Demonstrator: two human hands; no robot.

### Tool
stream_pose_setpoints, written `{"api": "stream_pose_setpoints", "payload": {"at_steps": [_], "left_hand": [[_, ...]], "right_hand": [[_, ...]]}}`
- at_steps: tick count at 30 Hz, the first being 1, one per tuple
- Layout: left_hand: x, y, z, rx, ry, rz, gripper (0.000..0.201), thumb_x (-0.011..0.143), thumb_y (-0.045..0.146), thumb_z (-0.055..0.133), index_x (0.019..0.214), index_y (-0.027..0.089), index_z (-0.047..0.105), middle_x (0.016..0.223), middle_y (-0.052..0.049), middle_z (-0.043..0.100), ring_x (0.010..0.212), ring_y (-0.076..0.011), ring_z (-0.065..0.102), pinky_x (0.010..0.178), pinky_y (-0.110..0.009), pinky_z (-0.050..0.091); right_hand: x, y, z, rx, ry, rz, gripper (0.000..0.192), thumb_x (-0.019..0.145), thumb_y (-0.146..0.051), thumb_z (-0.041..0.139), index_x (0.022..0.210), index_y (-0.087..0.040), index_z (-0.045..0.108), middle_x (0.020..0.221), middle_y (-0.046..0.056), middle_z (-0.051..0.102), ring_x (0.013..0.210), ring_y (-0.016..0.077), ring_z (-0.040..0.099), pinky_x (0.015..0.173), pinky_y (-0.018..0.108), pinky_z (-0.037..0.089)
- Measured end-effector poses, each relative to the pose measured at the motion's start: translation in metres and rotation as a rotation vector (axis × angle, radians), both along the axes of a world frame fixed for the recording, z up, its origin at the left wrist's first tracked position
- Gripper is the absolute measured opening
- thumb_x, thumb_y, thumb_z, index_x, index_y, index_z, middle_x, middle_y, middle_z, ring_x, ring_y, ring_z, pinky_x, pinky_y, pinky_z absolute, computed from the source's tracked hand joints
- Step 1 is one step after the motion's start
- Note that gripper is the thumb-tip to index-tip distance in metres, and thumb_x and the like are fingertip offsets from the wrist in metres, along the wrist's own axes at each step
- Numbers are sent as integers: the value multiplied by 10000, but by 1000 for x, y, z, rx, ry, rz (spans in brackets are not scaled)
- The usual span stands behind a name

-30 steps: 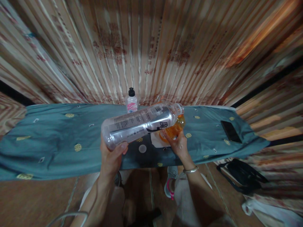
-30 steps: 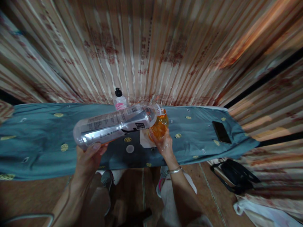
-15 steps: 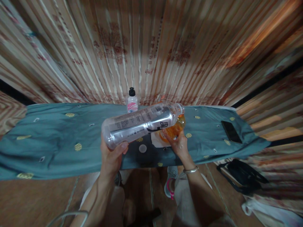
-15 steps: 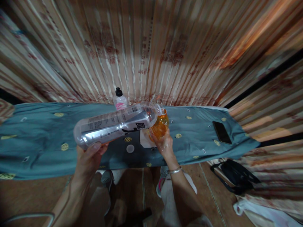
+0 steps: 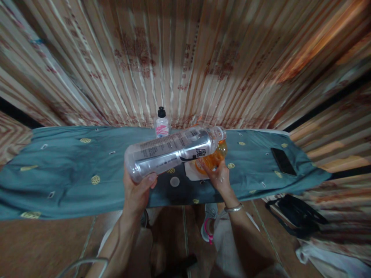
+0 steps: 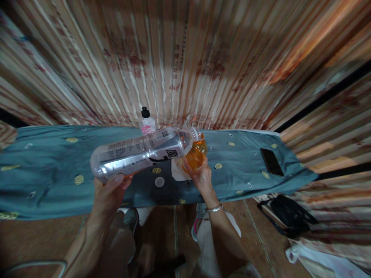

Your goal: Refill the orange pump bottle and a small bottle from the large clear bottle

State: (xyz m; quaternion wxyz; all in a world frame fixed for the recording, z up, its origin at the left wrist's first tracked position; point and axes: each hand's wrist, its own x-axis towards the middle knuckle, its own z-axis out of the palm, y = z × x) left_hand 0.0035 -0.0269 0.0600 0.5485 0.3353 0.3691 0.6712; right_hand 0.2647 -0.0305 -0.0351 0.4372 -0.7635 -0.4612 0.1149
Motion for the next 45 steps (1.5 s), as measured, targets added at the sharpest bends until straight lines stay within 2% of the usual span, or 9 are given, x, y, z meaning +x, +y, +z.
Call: {"api": "stream_pose_setpoints", "payload": {"at_steps": [3, 9, 21, 30, 39, 45], "left_hand": [[0, 0, 1, -5, -5, -4, 779, 502, 293, 993, 1219, 250, 691, 845, 13, 709, 538, -91, 539, 423, -191, 371], [-1, 0, -2, 20, -16, -13, 731, 514, 292, 991, 1182, 246, 699, 803, 19, 704, 520, -83, 528, 425, -185, 384], [-1, 0, 2, -8, 5, -17, 807, 497, 310, 1001, 1236, 259, 684, 818, 30, 702, 521, -80, 524, 434, -187, 390], [-2, 1, -2, 14, 4, -17, 728, 521, 305, 987, 1187, 252, 697, 796, 29, 694, 527, -84, 530, 432, -178, 393], [-2, 2, -5, 26, 8, -25, 718, 537, 310, 983, 1199, 253, 711, 783, 24, 691, 521, -86, 511, 425, -181, 388], [-3, 1, -3, 24, 3, -27, 740, 528, 280, 985, 1210, 258, 697, 813, 16, 697, 539, -90, 532, 429, -182, 365]], "right_hand": [[-1, 0, 1, 8, -3, 5, 808, 719, -704, 756, 1302, -165, 606, 1096, 179, 807, 1000, 369, 791, 846, 470, 647], [2, 0, 0, -4, -1, 7, 815, 689, -754, 749, 1230, -159, 616, 1058, 188, 815, 941, 370, 793, 797, 471, 646], [4, 0, -2, 4, 9, 23, 851, 709, -745, 768, 1302, -155, 609, 1088, 182, 813, 962, 357, 794, 821, 455, 641], [3, 0, -4, 11, 9, 15, 864, 699, -803, 749, 1267, -165, 623, 1088, 183, 818, 959, 363, 798, 794, 447, 640], [5, 0, -3, -21, -6, 4, 791, 698, -727, 787, 1239, -172, 631, 1074, 175, 820, 964, 363, 797, 799, 451, 648], [3, 0, 0, -34, -4, 4, 806, 714, -664, 797, 1309, -152, 618, 1108, 182, 809, 1011, 365, 791, 821, 445, 654]]}}
